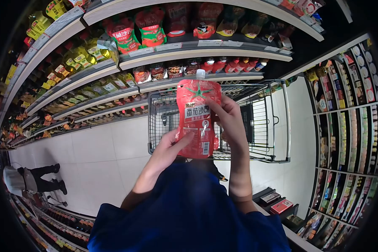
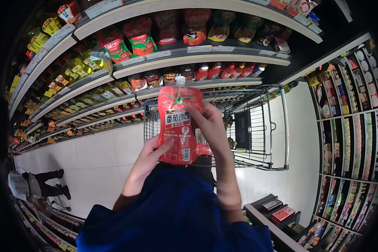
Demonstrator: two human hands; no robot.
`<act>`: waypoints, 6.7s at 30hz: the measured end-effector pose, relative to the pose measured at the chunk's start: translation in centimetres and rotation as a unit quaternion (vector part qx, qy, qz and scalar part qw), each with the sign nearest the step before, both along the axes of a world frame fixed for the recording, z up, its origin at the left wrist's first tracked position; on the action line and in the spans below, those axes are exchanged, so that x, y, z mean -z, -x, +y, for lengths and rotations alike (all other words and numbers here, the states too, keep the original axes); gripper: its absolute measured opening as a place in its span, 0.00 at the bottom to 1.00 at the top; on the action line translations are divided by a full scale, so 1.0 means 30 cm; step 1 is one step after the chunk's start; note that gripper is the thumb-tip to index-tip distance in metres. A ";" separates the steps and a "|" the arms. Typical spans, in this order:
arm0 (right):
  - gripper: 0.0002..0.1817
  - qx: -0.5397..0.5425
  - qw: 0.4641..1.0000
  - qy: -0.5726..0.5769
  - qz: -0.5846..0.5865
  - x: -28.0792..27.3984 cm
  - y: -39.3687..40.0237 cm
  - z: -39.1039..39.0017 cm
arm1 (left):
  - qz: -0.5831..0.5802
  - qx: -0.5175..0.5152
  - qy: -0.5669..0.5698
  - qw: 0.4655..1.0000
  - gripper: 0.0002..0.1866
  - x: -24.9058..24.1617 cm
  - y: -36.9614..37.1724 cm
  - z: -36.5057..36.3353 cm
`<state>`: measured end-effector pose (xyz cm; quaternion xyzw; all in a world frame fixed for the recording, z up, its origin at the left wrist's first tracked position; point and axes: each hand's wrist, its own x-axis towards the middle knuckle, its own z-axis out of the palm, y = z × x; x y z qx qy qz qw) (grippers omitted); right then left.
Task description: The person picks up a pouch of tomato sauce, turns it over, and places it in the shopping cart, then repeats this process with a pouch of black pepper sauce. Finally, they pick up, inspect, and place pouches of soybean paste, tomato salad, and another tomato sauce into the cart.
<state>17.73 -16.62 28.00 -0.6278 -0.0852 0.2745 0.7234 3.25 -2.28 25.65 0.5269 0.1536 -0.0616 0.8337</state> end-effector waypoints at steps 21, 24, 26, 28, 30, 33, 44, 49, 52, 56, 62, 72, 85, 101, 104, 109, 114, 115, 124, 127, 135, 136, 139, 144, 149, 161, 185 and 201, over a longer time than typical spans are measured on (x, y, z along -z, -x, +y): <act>0.32 -0.027 0.986 0.058 0.154 0.210 0.149 -0.130 | -0.185 0.015 -0.547 0.816 0.30 0.265 -0.044 -0.093; 0.27 -0.016 0.965 -0.017 0.263 0.252 0.162 -0.210 | -0.199 0.069 -0.580 0.787 0.31 0.348 -0.048 -0.085; 0.26 0.013 0.929 -0.129 0.348 0.231 0.170 -0.272 | -0.216 0.093 -0.594 0.770 0.32 0.372 -0.039 -0.074; 0.25 0.030 0.897 -0.171 0.407 0.235 0.176 -0.322 | -0.228 0.105 -0.591 0.767 0.32 0.389 -0.018 -0.068; 0.25 0.014 0.941 -0.061 0.333 0.356 0.185 -0.371 | -0.225 0.139 -0.596 0.758 0.30 0.428 -0.001 -0.068; 0.20 0.065 0.966 0.066 0.242 0.413 0.230 -0.379 | -0.206 0.181 -0.578 0.769 0.27 0.461 0.012 -0.083; 0.12 0.112 0.877 0.467 0.005 1.065 0.161 -0.693 | 0.037 0.358 -0.505 0.784 0.28 0.683 0.145 0.053; 0.12 0.182 0.889 0.404 0.114 1.103 0.115 -0.755 | 0.114 0.358 -0.503 0.779 0.30 0.673 0.144 0.104; 0.14 0.174 0.879 0.410 0.168 1.147 0.083 -0.757 | 0.116 0.357 -0.507 0.776 0.30 0.698 0.153 0.119; 0.29 0.140 0.841 0.505 0.138 1.054 0.096 -0.737 | 0.115 0.363 -0.502 0.777 0.30 0.691 0.155 0.123; 0.15 0.108 0.784 0.604 0.097 1.267 0.051 -0.804 | 0.134 0.362 -0.497 0.777 0.32 0.684 0.161 0.114; 0.17 -0.098 0.869 0.472 -0.110 1.140 -0.026 -0.506 | 0.139 0.367 -0.495 0.775 0.32 0.689 0.136 0.095; 0.31 -0.048 0.893 0.148 -0.423 0.090 -0.350 0.460 | 0.087 0.338 -0.491 0.798 0.29 0.676 0.162 0.054; 0.32 -0.051 0.788 0.312 -0.528 -0.084 -0.573 0.806 | 0.112 0.310 -0.476 0.815 0.30 0.690 0.243 0.084; 0.33 0.002 0.763 0.310 -0.566 -0.102 -0.526 0.765 | 0.107 0.309 -0.477 0.816 0.30 0.692 0.239 0.086; 0.35 0.026 0.743 0.273 -0.610 -0.077 -0.544 0.713 | 0.108 0.321 -0.477 0.811 0.29 0.699 0.221 0.088; 0.31 -0.001 0.780 0.268 -0.566 -0.082 -0.543 0.707 | 0.123 0.326 -0.479 0.805 0.29 0.708 0.191 0.079; 0.30 0.001 0.789 0.267 -0.554 -0.074 -0.545 0.710 | 0.124 0.331 -0.477 0.805 0.29 0.700 0.182 0.072; 0.19 0.025 0.831 0.257 -0.493 -0.079 -0.535 0.742 | 0.126 0.332 -0.466 0.810 0.29 0.626 0.161 0.048; 0.16 0.040 0.832 0.229 -0.504 -0.084 -0.518 0.720 | 0.120 0.320 -0.463 0.818 0.28 0.638 0.187 0.065; 0.10 0.118 0.783 0.068 -0.607 -0.094 -0.472 0.638 | 0.114 0.293 -0.465 0.827 0.26 0.711 0.247 0.092; 0.09 0.109 0.804 0.028 -0.583 -0.130 -0.427 0.614 | 0.119 0.295 -0.461 0.828 0.26 0.701 0.243 0.094; 0.08 0.101 0.796 0.001 -0.597 -0.188 -0.356 0.548 | 0.097 0.268 -0.445 0.849 0.25 0.647 0.220 0.103; 0.09 0.064 0.823 -0.009 -0.564 -0.299 -0.163 0.409 | -0.024 0.094 -0.224 0.970 0.26 0.439 0.149 0.125; 0.09 -0.041 0.945 0.047 -0.321 -0.310 0.007 0.262 | -0.065 -0.016 0.045 0.997 0.32 0.265 0.095 0.142; 0.12 -0.059 0.998 0.003 0.015 0.026 0.061 0.106 | -0.065 0.075 0.521 0.848 0.35 0.142 0.125 -0.006; 0.14 -0.058 0.979 -0.090 0.175 0.088 0.118 0.136 | -0.153 0.201 0.633 0.732 0.27 0.283 0.113 -0.069; 0.33 -0.046 0.926 -0.219 0.303 0.242 0.173 0.112 | -0.015 -0.004 -0.070 0.997 0.19 0.115 0.162 0.005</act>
